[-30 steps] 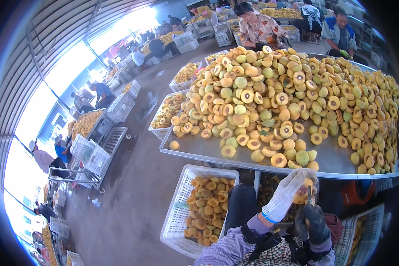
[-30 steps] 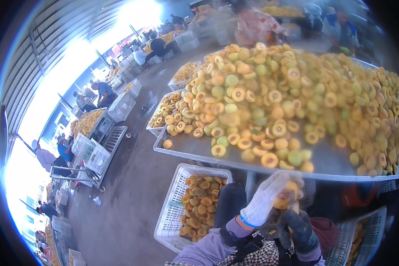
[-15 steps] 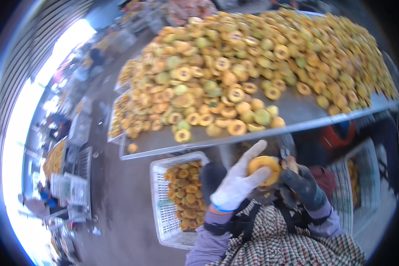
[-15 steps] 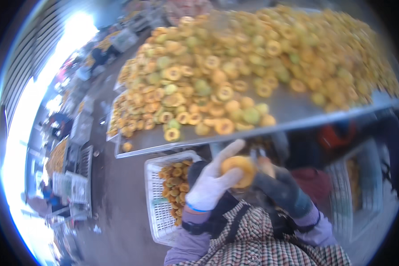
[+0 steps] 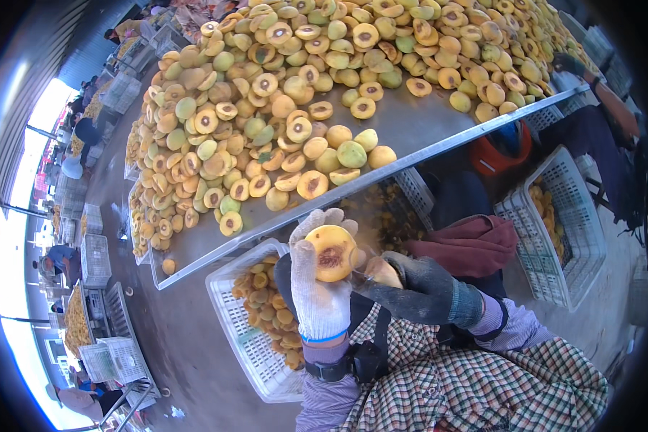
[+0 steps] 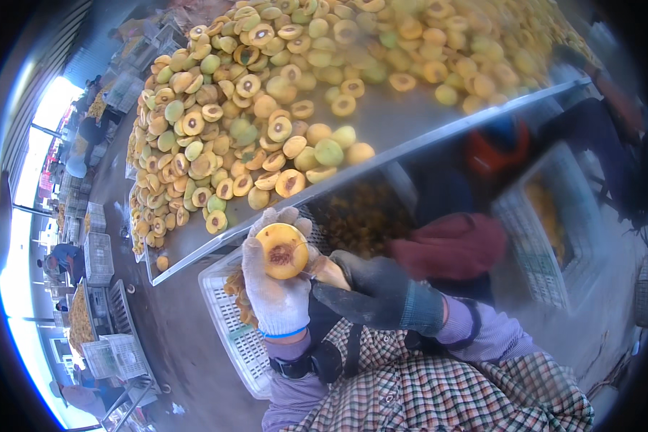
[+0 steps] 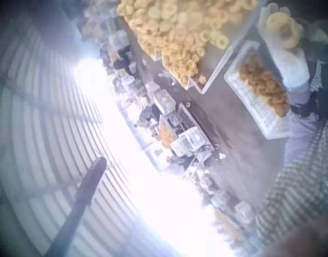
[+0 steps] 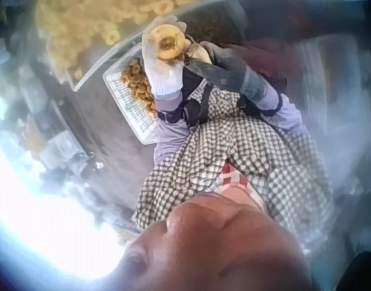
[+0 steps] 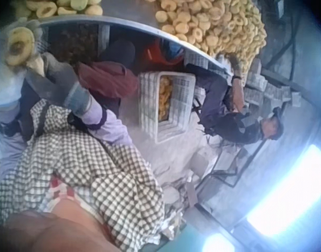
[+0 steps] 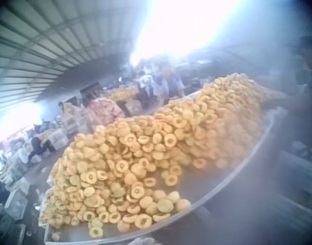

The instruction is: The person sits at a metal table and uses a small tool to remove pits from apricots, placing the pitted fruit halves into a white plastic crate.

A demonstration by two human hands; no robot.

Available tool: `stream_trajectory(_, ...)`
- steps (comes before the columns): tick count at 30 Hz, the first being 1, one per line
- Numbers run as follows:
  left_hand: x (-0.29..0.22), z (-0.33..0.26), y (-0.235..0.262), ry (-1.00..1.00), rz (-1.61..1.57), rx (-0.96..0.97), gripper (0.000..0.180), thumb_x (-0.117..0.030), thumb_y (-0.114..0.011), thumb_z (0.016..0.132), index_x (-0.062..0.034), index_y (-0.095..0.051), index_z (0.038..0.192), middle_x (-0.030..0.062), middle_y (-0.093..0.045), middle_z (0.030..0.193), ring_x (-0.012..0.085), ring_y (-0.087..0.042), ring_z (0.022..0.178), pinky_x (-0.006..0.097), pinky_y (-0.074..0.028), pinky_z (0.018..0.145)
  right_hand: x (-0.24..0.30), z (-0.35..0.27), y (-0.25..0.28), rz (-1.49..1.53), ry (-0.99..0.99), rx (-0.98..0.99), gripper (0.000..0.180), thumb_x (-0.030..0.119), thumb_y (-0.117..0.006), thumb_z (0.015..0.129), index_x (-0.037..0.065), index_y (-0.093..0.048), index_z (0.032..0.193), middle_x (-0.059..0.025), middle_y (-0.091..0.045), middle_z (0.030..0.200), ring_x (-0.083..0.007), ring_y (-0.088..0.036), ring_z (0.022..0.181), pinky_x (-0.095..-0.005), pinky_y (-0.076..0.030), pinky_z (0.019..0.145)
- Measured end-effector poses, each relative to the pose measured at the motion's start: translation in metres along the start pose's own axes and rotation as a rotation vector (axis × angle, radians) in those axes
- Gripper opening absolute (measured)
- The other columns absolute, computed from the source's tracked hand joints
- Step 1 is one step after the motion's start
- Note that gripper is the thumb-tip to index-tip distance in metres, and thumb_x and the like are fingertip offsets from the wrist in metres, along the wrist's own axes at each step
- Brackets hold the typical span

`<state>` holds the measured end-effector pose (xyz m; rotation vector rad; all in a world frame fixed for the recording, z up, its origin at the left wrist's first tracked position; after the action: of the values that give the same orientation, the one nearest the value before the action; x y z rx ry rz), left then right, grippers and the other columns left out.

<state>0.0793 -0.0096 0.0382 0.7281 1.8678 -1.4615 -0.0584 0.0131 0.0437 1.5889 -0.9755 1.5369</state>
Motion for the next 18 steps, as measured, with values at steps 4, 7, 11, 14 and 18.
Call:
stream_trajectory(4,-0.001,-0.002,-0.004,-0.065,0.061,0.032,0.055,-0.048,-0.048,0.095,-0.0037,-0.049,0.127,0.0176,-0.053,0.127,0.0354,-0.055,0.111,0.039,-0.055,0.073,-0.002,0.003,-0.002,-0.111,0.085,-0.032,0.024,0.023,-0.063,0.09,0.005,-0.056,0.104,-0.0124,-0.065,0.075,-0.0213,-0.066,0.063,-0.0331,-0.049,0.057)
stream_trajectory(7,0.0,-0.004,-0.013,-0.117,0.148,0.051,0.055,-0.048,-0.049,0.095,-0.0035,-0.049,0.126,0.0166,-0.052,0.129,0.0357,-0.055,0.113,0.04,-0.055,0.072,-0.003,0.003,0.0,-0.123,0.082,-0.053,0.027,0.025,-0.063,0.09,0.004,-0.056,0.104,-0.014,-0.066,0.076,-0.0247,-0.067,0.065,-0.0342,-0.05,0.058)
stream_trajectory(11,-0.005,-0.011,-0.021,-0.212,0.195,-0.015,0.052,-0.046,-0.05,0.095,-0.0021,-0.05,0.122,0.0175,-0.054,0.125,0.0353,-0.056,0.11,0.038,-0.056,0.07,0.005,0.003,0.0,-0.175,-0.001,-0.015,0.029,0.027,-0.062,0.09,0.003,-0.056,0.105,-0.0152,-0.066,0.079,-0.0277,-0.067,0.067,-0.0349,-0.051,0.06)
stream_trajectory(14,-0.004,-0.016,-0.026,-0.349,0.204,-0.035,0.05,-0.043,-0.049,0.095,0.0007,-0.05,0.119,0.0193,-0.056,0.118,0.0333,-0.059,0.102,0.036,-0.056,0.068,0.008,0.002,0.0,-0.125,0.068,-0.005,0.03,0.027,-0.062,0.09,0.003,-0.056,0.106,-0.015,-0.066,0.081,-0.0277,-0.067,0.069,-0.0353,-0.051,0.061)
stream_trajectory(18,-0.009,-0.02,-0.037,-0.427,0.329,-0.018,0.05,-0.041,-0.045,0.097,0.005,-0.05,0.117,0.0208,-0.057,0.111,0.0304,-0.061,0.093,0.033,-0.055,0.065,0.003,0.002,-0.01,0.13,0.113,-0.003,0.03,0.029,-0.06,0.092,0.003,-0.055,0.106,-0.0093,-0.064,0.075,-0.0211,-0.064,0.064,-0.0328,-0.05,0.057)
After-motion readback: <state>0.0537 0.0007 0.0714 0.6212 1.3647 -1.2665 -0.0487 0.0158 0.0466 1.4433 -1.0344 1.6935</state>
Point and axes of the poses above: each hand's wrist, its own z-axis towards the middle knuckle, its own y-axis out of the back of the hand, x = y × z, the point moved 6 cm from there along z, towards the middle knuckle
